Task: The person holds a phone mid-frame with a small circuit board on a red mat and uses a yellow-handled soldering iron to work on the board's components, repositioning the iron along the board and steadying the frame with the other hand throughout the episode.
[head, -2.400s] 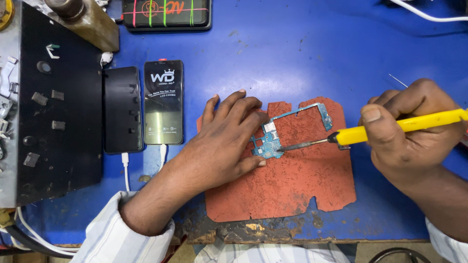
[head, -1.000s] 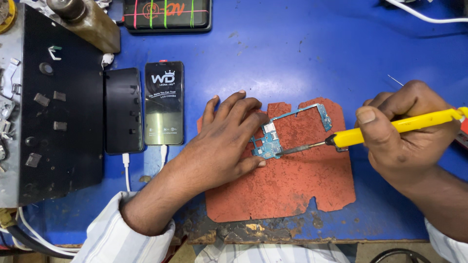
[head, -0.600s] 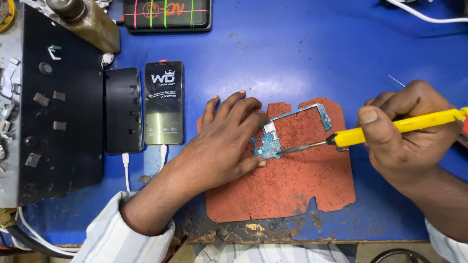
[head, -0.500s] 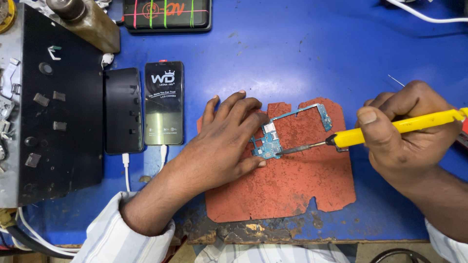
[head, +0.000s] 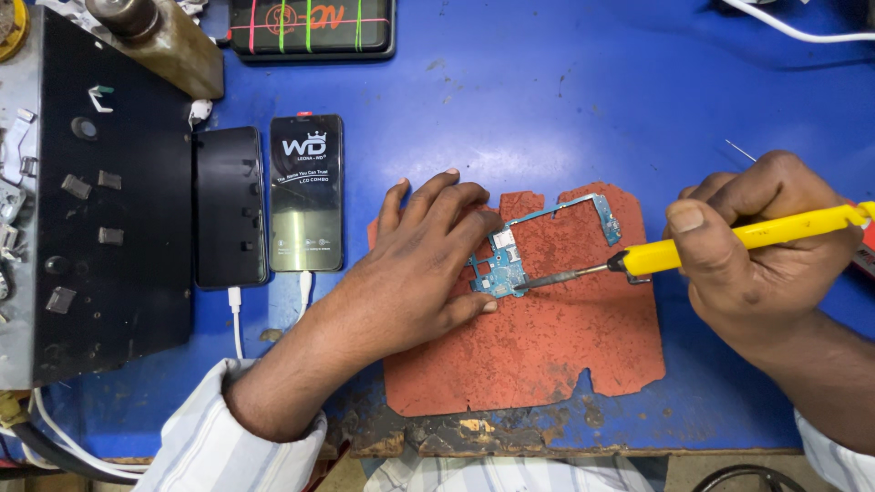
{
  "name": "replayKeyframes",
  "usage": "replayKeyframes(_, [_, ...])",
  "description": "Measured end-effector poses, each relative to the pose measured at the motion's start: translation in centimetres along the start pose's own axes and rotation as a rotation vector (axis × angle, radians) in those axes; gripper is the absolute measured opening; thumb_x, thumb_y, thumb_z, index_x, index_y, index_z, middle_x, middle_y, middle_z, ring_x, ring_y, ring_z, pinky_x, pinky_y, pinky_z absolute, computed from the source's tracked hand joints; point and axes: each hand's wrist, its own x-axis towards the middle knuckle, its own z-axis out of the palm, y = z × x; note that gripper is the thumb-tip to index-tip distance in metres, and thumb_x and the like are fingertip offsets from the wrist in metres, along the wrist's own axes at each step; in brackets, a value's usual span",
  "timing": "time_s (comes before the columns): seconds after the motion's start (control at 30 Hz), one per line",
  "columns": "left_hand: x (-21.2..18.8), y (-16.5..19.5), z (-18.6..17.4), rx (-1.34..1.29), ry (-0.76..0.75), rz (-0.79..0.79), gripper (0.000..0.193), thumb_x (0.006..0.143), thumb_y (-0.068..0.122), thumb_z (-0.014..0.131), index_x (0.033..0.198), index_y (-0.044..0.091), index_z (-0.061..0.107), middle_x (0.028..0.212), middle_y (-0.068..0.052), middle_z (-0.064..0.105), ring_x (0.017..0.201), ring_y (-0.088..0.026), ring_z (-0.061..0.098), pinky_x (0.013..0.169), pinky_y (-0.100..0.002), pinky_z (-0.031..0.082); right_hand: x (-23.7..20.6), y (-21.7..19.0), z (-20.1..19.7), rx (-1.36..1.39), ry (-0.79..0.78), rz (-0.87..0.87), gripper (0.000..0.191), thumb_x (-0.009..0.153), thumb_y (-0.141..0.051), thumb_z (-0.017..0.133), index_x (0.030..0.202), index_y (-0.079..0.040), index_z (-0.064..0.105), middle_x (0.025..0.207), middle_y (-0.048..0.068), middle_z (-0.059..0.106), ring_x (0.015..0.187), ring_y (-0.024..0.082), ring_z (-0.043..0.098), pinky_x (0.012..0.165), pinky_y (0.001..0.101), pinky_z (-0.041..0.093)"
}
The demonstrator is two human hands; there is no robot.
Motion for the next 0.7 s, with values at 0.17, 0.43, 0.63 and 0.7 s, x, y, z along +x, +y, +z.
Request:
replayKeyframes(0.17, [0.04, -0.03, 0.1, 0.005, -0.003, -0.001, 0.079, 0.071, 0.041, 0.088, 0.134, 0.008, 0.053, 0.143, -0.017, 0.044, 0.144, -0.043, 0.031, 0.113, -0.071, 0.021, 0.04, 0.04, -0.02, -0.005, -0.011, -0.036, 0.029, 0.105, -0.008, 0.066, 0.087, -0.009, 0.044, 0.065, 0.002, 0.054, 0.051, 0.005, 0.054, 0.051, 0.022, 0.05])
replayKeyframes(0.43, [0.08, -0.02, 0.1, 0.007, -0.003, 0.001, 0.079, 0.071, 0.041, 0.088, 0.134, 0.008, 0.053, 0.142, -0.017, 0.045, 0.144, -0.043, 0.031, 0.113, -0.072, 0.021, 0.03, 0.02, 0.01, -0.006, -0.008, -0.031, 0.029, 0.105, -0.008, 0.067, 0.087, -0.009, 0.045, 0.066, 0.003, 0.056, 0.051, 0.005, 0.055, 0.051, 0.0222, 0.051])
replayKeyframes(0.63, [-0.04, -0.02, -0.02, 0.005, -0.001, 0.002, 0.078, 0.072, 0.04, 0.087, 0.134, 0.008, 0.053, 0.143, -0.017, 0.045, 0.144, -0.042, 0.032, 0.113, -0.071, 0.022, 0.11, 0.06, -0.08, -0.011, -0.012, -0.037, 0.029, 0.105, -0.008, 0.067, 0.087, -0.009, 0.044, 0.067, 0.004, 0.056, 0.051, 0.005, 0.056, 0.051, 0.0226, 0.051])
replayKeyframes(0.7, [0.01, 0.04, 0.0, 0.003, -0.004, 0.002, 0.077, 0.071, 0.04, 0.087, 0.133, 0.009, 0.053, 0.143, -0.016, 0.045, 0.144, -0.042, 0.032, 0.113, -0.071, 0.021, 0.09, 0.13, -0.06, -0.008, -0.001, -0.02, 0.029, 0.104, -0.008, 0.067, 0.086, -0.009, 0.044, 0.066, 0.004, 0.056, 0.049, 0.005, 0.056, 0.052, 0.0238, 0.049])
